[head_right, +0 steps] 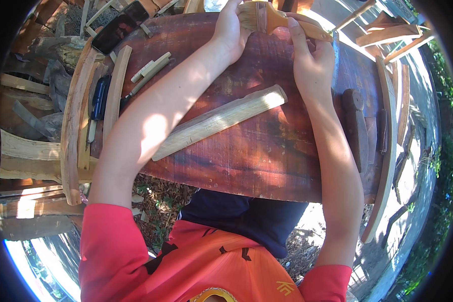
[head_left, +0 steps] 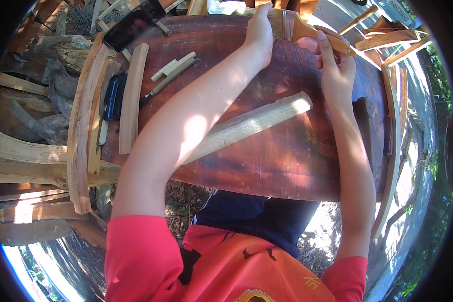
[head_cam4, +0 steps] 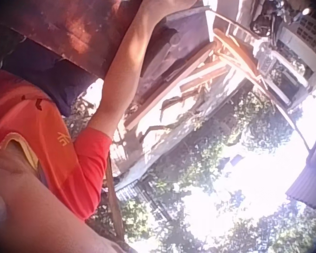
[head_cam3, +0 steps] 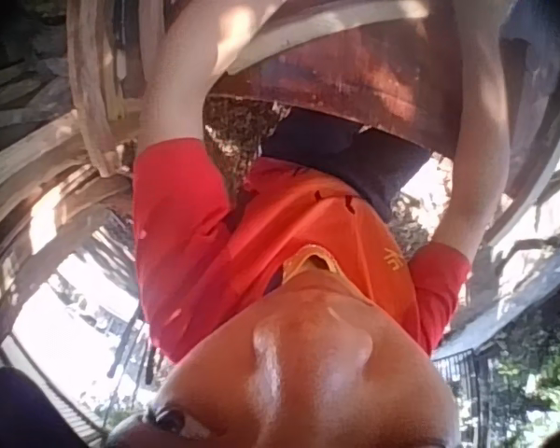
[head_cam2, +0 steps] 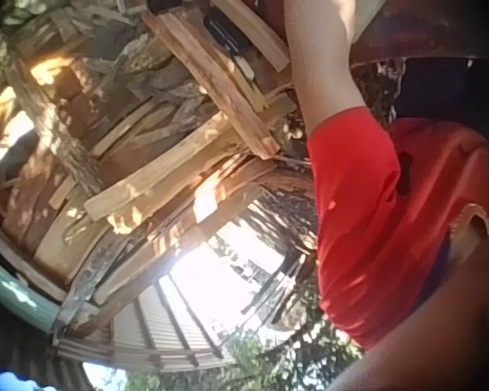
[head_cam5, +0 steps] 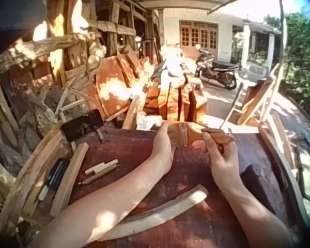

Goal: Brushing dust off a wooden handle and then filing it down in a workshop.

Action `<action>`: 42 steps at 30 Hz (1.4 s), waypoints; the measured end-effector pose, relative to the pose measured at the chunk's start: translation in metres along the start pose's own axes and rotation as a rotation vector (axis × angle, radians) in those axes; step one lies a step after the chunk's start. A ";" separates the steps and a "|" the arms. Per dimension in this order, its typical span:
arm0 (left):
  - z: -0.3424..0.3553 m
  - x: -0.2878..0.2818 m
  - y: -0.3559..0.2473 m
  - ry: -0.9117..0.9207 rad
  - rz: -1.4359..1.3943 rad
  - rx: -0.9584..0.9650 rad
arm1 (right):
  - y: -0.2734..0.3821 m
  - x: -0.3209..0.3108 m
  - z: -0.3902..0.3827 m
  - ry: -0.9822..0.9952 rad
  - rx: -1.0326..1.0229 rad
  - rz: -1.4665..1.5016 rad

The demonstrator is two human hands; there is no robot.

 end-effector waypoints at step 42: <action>0.004 0.005 -0.007 0.315 0.043 -0.015 | 0.023 -0.001 0.000 0.009 -0.191 -0.209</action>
Point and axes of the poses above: each hand's wrist, its own z-axis towards the middle knuckle, its own x-axis out of the palm, y = z × x, the point moved 6 cm from there along z, towards the middle knuckle, and after that the axes turned 5 degrees about z, right-handed, at the moved point
